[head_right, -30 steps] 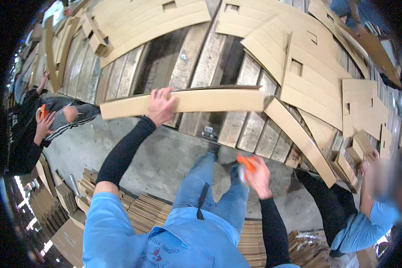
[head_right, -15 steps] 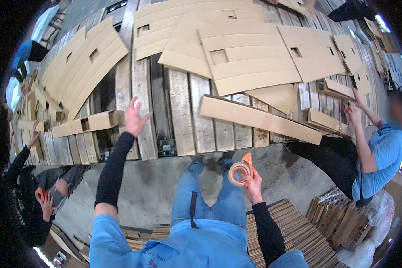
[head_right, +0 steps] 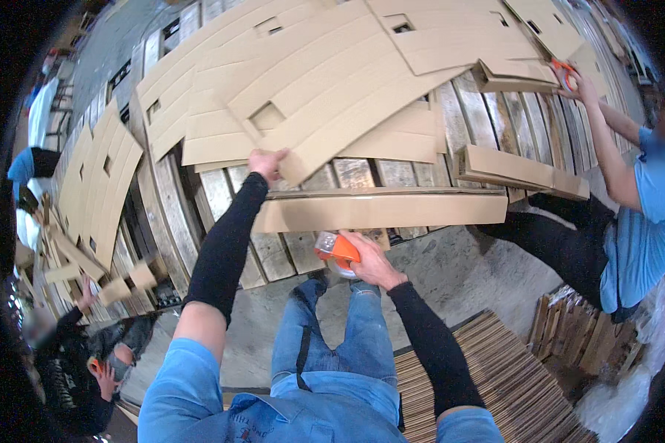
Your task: The person walks through a warehouse and begins assembling flat cardboard pieces into boxes using a handheld tape dispenser. They repeatedly fold flaps and apply tape to secure the box structure while other workers perform similar tasks nearby.
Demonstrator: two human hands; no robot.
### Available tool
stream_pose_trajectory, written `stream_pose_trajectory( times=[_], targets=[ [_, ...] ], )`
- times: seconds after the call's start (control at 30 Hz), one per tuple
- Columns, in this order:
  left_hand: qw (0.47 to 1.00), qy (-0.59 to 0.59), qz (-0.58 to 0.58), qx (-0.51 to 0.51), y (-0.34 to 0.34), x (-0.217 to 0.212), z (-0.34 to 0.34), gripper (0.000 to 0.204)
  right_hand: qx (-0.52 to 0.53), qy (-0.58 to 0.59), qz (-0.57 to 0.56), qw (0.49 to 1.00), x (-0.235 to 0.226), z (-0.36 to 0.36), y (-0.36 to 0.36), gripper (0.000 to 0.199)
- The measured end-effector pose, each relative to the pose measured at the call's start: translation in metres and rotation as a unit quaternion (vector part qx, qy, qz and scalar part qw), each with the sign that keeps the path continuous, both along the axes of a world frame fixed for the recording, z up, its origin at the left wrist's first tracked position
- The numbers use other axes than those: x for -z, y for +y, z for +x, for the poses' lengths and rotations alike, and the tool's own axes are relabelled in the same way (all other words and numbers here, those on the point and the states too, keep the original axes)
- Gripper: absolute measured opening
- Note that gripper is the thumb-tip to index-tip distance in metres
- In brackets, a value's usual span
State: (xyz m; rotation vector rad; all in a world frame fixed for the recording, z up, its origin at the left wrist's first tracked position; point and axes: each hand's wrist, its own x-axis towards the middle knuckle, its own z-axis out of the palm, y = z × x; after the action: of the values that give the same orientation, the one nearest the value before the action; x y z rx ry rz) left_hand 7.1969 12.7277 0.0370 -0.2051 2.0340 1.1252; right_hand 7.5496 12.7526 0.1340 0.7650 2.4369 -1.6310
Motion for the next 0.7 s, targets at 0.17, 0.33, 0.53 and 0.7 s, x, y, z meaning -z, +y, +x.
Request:
stream_pose_trajectory(
  times=[0.17,0.33,0.53,0.7],
  targets=[
    [0.938,0.312,-0.141,0.058,0.002,-0.039,-0.103,0.073,-0.196,0.020,0.073,0.978,0.006,-0.036,0.088,0.063],
    [0.919,0.346,-0.185,0.038,-0.003,-0.081,-0.193,0.112,-0.178,0.076,0.086,0.977,0.030,-0.071,0.161,0.058],
    [0.834,0.460,-0.279,0.124,0.035,-0.183,-0.189,0.077,-0.161,0.035,0.107,0.981,0.042,-0.066,0.231,0.057],
    [0.887,0.429,-0.165,0.026,0.028,-0.227,-0.190,0.055,-0.197,0.045,0.109,0.973,0.039,-0.077,0.258,0.063]
  ],
)
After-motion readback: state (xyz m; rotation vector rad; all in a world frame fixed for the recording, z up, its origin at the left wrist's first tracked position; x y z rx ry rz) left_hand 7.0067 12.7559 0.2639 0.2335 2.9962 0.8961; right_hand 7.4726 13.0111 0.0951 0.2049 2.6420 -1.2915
